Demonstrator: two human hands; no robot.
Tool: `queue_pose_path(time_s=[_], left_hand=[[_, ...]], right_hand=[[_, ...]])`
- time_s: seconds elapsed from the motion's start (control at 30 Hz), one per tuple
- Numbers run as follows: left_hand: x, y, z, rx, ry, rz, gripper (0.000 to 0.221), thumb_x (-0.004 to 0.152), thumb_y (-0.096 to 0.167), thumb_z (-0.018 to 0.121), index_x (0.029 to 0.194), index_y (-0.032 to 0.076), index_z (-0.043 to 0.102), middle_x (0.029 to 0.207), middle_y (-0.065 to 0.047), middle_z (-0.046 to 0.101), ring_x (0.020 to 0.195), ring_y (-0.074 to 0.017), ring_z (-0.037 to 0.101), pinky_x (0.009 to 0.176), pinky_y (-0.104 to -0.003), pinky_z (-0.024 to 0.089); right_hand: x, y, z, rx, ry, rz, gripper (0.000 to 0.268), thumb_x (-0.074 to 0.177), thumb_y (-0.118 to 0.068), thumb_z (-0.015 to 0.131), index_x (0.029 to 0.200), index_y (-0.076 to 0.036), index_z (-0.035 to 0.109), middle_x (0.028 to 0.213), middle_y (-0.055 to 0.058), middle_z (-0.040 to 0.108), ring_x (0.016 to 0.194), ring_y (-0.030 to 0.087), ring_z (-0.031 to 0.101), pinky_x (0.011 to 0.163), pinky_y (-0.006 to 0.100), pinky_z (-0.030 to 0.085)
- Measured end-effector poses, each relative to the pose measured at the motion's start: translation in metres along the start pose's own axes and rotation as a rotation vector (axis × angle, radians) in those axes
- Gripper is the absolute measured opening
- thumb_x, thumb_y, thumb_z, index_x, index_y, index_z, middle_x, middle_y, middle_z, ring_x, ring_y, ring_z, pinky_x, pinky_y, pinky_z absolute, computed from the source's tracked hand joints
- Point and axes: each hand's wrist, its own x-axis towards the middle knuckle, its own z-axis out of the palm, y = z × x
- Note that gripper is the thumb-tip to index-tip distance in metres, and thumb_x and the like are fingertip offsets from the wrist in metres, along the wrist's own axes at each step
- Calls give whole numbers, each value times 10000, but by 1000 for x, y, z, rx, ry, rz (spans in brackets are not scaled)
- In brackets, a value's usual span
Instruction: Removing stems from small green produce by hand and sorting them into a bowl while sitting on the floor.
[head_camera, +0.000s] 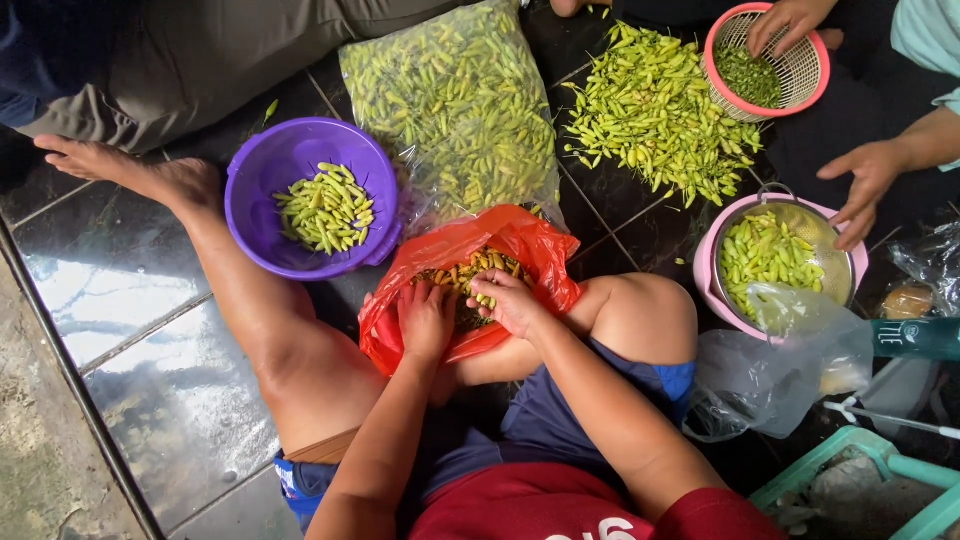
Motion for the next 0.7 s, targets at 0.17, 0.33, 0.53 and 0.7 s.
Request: queue_pose_path(time_s=[0.17,0.33,0.53,0.7], left_hand=[[-1,-4,0,-116,72,3,217,837,348,792,909,161,710,845,-70,620,850,-331,644,776,-429,528],[-4,-9,3,-273,36,-27,211,852,376,799,911,196,704,754,-39,646,792,-292,685,774,-397,545],[-5,3,-10,-395,-26,-112,228,836,434,825,879,226,740,723,-57,680,797,-304,704,789,-408,560],[-5,5,-16,-443,-8,-73,182,846,363,816,898,215,725,749,-59,677,830,-304,701,800,-409,558]], right_hand=[[4,9,-5,-53,6,2,217,916,-139,793,1071,-113,644,909,76,650,788,217,748,593,226,595],[14,22,-14,-150,5,-23,253,929,-125,766,1147,-95,642,937,68,603,778,200,753,590,224,616],[14,29,-13,-338,2,-108,350,958,-102,728,1291,-43,637,1103,152,633,752,195,755,568,223,640],[16,28,-8,-368,9,-113,306,955,-120,722,1234,-24,643,1036,150,660,747,182,750,568,214,634]])
